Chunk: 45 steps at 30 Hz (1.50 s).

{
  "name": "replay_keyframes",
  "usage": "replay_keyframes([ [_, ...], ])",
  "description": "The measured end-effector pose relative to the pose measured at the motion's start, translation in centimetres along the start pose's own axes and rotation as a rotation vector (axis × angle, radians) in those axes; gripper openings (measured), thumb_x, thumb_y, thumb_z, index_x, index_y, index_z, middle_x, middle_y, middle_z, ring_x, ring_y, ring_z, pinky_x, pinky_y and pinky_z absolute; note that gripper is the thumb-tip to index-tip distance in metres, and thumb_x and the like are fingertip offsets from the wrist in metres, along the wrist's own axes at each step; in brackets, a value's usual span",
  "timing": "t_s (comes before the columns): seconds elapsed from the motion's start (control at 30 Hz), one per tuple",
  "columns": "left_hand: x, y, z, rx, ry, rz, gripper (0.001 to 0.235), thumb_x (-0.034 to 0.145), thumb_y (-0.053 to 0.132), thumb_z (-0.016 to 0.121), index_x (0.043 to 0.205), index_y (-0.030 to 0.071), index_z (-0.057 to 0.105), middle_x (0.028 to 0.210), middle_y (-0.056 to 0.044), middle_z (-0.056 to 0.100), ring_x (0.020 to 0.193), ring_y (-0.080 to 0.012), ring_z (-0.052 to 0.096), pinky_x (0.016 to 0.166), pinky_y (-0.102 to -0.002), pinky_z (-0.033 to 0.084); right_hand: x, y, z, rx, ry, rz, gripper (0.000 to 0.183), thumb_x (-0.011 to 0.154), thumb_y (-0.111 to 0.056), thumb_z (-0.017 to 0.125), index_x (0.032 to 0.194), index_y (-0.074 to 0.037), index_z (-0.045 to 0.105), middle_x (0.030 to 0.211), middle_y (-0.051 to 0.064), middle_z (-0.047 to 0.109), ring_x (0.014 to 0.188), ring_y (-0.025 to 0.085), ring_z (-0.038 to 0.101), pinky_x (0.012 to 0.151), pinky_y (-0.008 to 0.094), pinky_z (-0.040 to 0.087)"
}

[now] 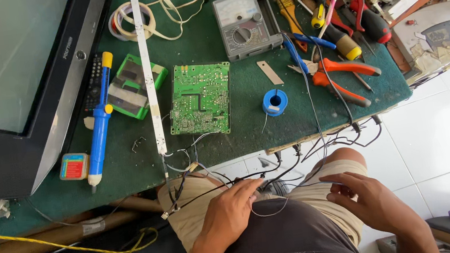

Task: The person works on a green circuit board, using a soldering iron to attach wires and components. They also use a multimeter to test connections and handle solder wire and various tools on the workbench.

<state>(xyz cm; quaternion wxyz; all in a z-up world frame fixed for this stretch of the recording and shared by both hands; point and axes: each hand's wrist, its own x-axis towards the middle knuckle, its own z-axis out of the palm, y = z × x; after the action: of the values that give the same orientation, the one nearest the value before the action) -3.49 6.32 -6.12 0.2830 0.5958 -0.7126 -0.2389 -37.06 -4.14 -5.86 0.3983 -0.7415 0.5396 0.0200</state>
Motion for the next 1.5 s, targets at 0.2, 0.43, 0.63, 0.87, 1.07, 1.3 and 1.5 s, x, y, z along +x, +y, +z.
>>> replay_keyframes([
  [0.2, -1.6, -1.8, 0.4, -0.035, -0.06, -0.022, 0.032, 0.098, 0.008, 0.071, 0.127, 0.018, 0.078, 0.132, -0.003, 0.078, 0.108, -0.0247, 0.079, 0.082, -0.043, 0.065, 1.0, -4.5, -0.7, 0.078, -0.124, -0.366, 0.039, 0.104, -0.04, 0.054, 0.121, -0.017, 0.081, 0.117, 0.001, 0.086, 0.105, 0.021, 0.082, 0.091, 0.035, 0.06],
  [0.43, -2.4, -0.2, -1.0, -0.065, 0.147, -0.007, 0.018, 0.109, 0.022, 0.064, 0.116, 0.015, 0.079, 0.118, -0.006, 0.079, 0.107, -0.0313, 0.078, 0.083, -0.041, 0.066, 2.4, -8.8, 1.0, 0.101, -0.082, -0.623, 0.021, 0.105, -0.022, 0.066, 0.114, -0.011, 0.08, 0.098, 0.012, 0.077, 0.092, 0.033, 0.08, 0.084, 0.045, 0.064],
  [0.63, -1.8, -1.0, -1.4, -0.061, 0.39, -0.03, 0.017, 0.106, 0.028, 0.066, 0.115, 0.025, 0.08, 0.11, 0.006, 0.078, 0.101, -0.0183, 0.079, 0.083, -0.03, 0.065, 2.9, -8.9, 2.4, 0.089, 0.012, -0.62, 0.014, 0.1, -0.023, 0.074, 0.107, -0.013, 0.081, 0.085, 0.008, 0.074, 0.081, 0.03, 0.078, 0.074, 0.041, 0.063],
  [0.87, -0.2, -0.8, -2.0, -0.052, 0.551, 0.032, 0.012, 0.102, 0.017, 0.072, 0.111, 0.016, 0.08, 0.1, 0.001, 0.077, 0.087, -0.0203, 0.077, 0.073, -0.03, 0.065, 2.9, -7.4, 2.3, 0.235, 0.199, -0.597, 0.011, 0.09, -0.026, 0.083, 0.088, -0.015, 0.083, 0.055, 0.003, 0.055, 0.047, 0.019, 0.054, 0.047, 0.032, 0.048],
  [1.07, 2.1, -0.5, -2.5, 0.062, 0.56, 0.106, 0.011, 0.102, 0.017, 0.072, 0.112, 0.015, 0.077, 0.1, -0.003, 0.072, 0.089, -0.0252, 0.076, 0.076, -0.035, 0.064, 3.0, -9.8, -0.7, 0.208, 0.37, -0.572, 0.011, 0.089, -0.026, 0.086, 0.092, -0.015, 0.085, 0.063, 0.007, 0.068, 0.051, 0.024, 0.062, 0.052, 0.033, 0.05],
  [1.3, 4.9, -0.1, -2.3, 0.185, 0.53, 0.129, 0.012, 0.107, 0.016, 0.066, 0.112, 0.008, 0.073, 0.101, -0.01, 0.066, 0.084, -0.0299, 0.072, 0.072, -0.038, 0.063, 8.0, -12.8, -10.5, 0.033, 0.616, -0.52, 0.013, 0.095, -0.025, 0.09, 0.1, -0.015, 0.085, 0.065, 0.008, 0.062, 0.061, 0.025, 0.06, 0.066, 0.037, 0.05],
  [1.5, 5.3, -0.9, -1.8, 0.178, 0.431, 0.052, 0.012, 0.098, 0.006, 0.075, 0.11, 0.006, 0.077, 0.102, -0.008, 0.062, 0.085, -0.0288, 0.062, 0.065, -0.041, 0.055, 21.1, -19.3, -19.8, -0.07, 0.58, -0.364, 0.02, 0.105, -0.034, 0.077, 0.1, -0.016, 0.08, 0.081, -0.002, 0.07, 0.075, 0.012, 0.059, 0.072, 0.034, 0.047],
])
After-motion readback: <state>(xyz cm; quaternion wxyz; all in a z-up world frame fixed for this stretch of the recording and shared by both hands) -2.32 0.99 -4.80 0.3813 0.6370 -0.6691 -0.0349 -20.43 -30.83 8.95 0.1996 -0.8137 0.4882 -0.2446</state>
